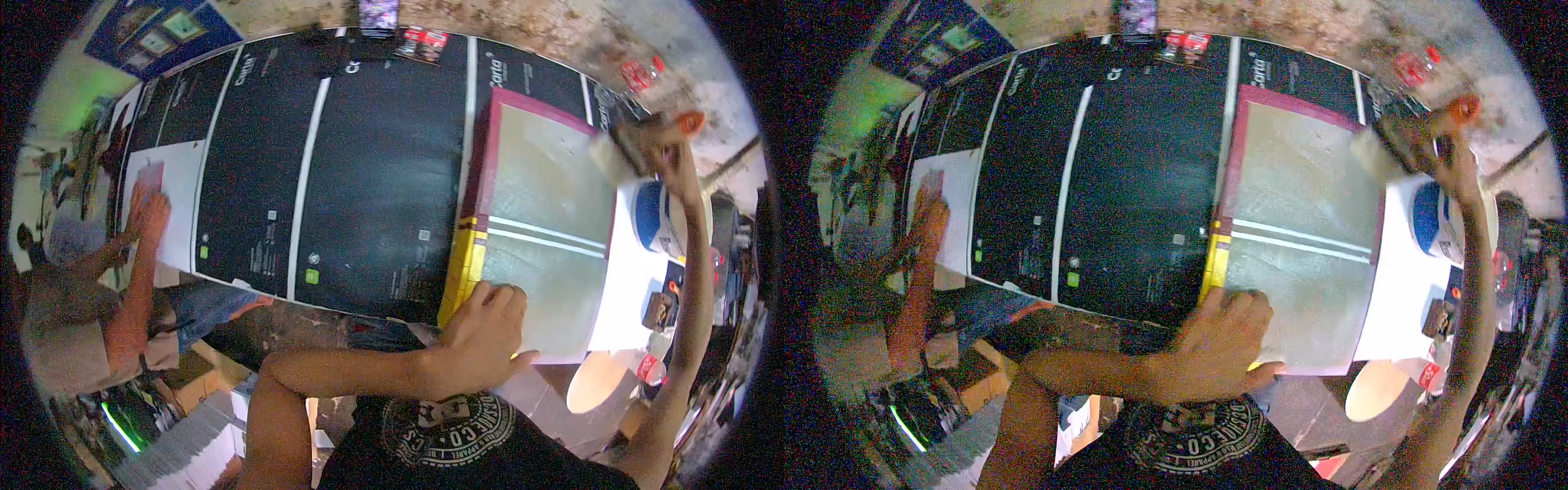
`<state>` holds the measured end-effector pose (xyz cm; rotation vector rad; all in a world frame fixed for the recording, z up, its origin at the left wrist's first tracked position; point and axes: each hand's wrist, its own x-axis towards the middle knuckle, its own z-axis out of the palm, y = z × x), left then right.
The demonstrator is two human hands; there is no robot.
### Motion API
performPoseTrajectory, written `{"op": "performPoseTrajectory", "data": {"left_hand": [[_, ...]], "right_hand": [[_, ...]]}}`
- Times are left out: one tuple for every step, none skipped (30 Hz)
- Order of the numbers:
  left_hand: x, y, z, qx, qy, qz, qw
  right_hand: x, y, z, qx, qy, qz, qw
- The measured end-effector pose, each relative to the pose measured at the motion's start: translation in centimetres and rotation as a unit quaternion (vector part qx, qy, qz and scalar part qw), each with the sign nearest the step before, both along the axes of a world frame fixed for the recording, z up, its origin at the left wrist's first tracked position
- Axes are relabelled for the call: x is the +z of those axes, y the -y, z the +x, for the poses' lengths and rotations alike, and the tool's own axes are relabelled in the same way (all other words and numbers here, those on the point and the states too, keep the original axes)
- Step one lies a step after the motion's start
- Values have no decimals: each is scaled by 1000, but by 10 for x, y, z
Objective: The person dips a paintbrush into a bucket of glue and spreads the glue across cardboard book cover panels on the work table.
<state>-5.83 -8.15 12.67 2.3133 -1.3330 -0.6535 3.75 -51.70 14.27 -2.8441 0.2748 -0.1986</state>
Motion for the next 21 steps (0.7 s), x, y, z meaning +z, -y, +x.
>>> {"op": "performPoseTrajectory", "data": {"left_hand": [[3, 1, 2, -12, -5, 17, 1000], [2, 0, 1, -5, 7, 1, 1000], [-2, 0, -2, 1, 17, -17, 1000], [-3, 0, -3, 8, 27, -36, 999], [-3, 1, -2, 0, 33, -37, 999], [-2, 1, -2, -3, 41, -35, 999], [-2, 2, -1, -2, 49, -31, 998], [-1, 2, 0, -6, 62, -38, 997], [-1, 2, -1, -11, 66, -40, 997], [-1, 3, 0, -14, 70, -42, 997], [-1, 3, -1, -16, 75, -42, 996], [-1, 3, -1, -15, 78, -52, 995], [-2, 2, -1, -12, 82, -61, 995], [-3, 1, 0, -8, 85, -67, 994], [-3, 0, 1, -9, 84, -69, 994], [-4, -1, 1, -11, 83, -72, 994], [-5, -1, 2, -13, 82, -76, 994], [-4, -1, 2, -14, 86, -74, 993], [-3, 0, 2, -15, 89, -72, 993], [-2, 0, 1, -16, 92, -69, 993], [-2, 1, 1, -16, 86, -73, 994]], "right_hand": [[-13, 48, 22, 192, 117, 1, 974], [11, 34, 32, 131, 19, -23, 991], [29, 20, 33, 177, 57, -80, 979], [33, -3, 18, 128, 116, 89, 981], [42, -22, 13, 80, 42, 167, 982], [43, -41, 5, 83, 2, 176, 981], [43, -64, 5, 179, -44, 212, 960], [49, -79, 8, 117, -109, 62, 985], [40, -72, 25, 161, -111, 93, 976], [42, -63, 41, 102, -96, 53, 989], [43, -57, 54, 45, -80, 14, 996], [43, -50, 60, 101, -31, 34, 994], [43, -45, 65, 160, 19, 55, 985], [39, -42, 71, 218, 69, 78, 970], [41, -62, 66, 260, 27, 107, 959], [47, -97, 52, 300, -17, 135, 944], [50, -124, 48, 339, -60, 160, 925], [44, -136, 55, 374, -76, 138, 914], [34, -134, 68, 333, -14, -2, 943], [31, -126, 93, 346, 15, -10, 938], [34, -129, 110, 360, 45, -17, 932]]}}
